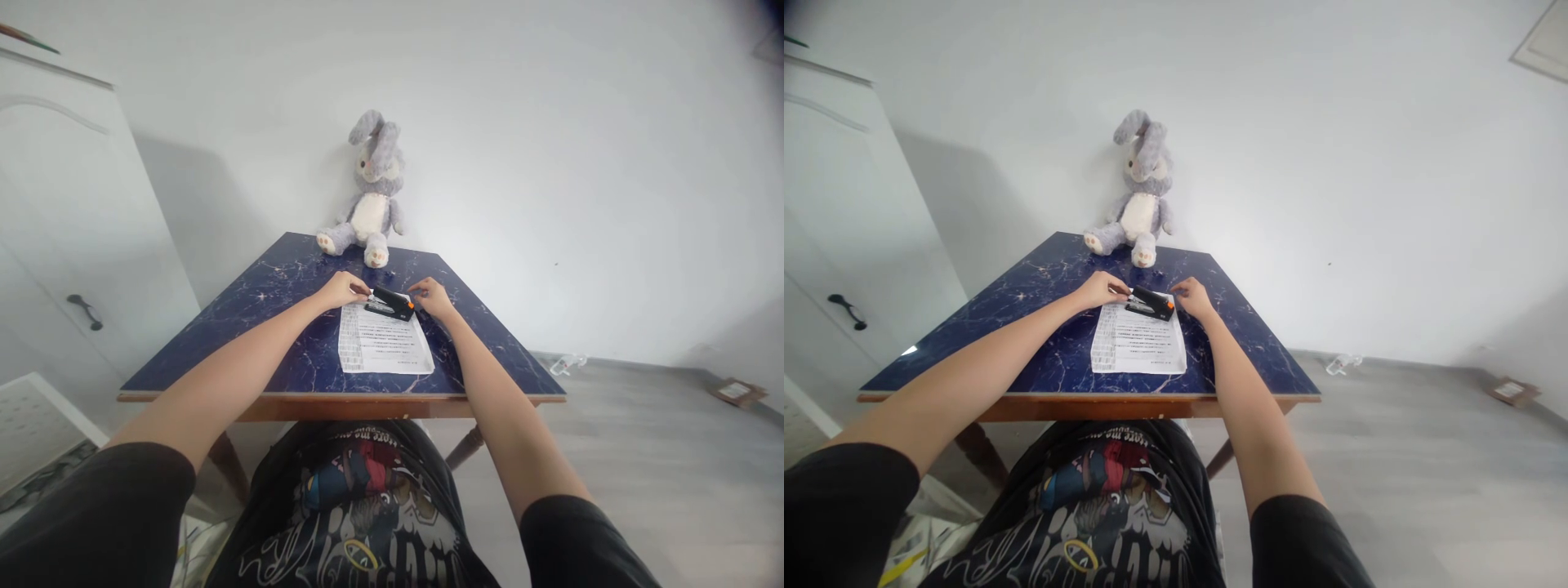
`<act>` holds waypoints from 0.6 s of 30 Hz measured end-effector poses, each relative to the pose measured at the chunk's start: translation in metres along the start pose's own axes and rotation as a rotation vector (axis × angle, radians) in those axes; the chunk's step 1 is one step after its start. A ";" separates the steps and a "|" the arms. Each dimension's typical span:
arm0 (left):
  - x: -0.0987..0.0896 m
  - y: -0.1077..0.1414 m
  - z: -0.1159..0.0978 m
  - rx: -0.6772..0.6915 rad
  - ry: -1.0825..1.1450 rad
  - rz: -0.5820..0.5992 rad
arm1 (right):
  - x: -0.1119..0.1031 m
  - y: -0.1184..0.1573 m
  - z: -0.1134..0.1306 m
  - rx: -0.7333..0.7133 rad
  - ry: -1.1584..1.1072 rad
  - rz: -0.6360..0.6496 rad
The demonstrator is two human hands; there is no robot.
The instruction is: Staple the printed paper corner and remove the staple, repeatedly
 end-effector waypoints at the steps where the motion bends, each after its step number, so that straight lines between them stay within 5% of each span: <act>1: 0.000 0.000 0.000 0.001 0.005 0.009 | 0.000 0.000 0.000 -0.004 0.003 0.006; 18: -0.001 -0.001 0.016 0.015 -0.023 0.113 | 0.000 0.002 0.011 -0.004 0.031 0.038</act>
Point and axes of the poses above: each hand's wrist, its own y-axis away from the middle knuckle, its own x-axis out of the palm, z = x × y, the point moved 5 cm from there along -y, towards the middle knuckle, and after that the axes turned 8 degrees about z, right-handed, at the moved point
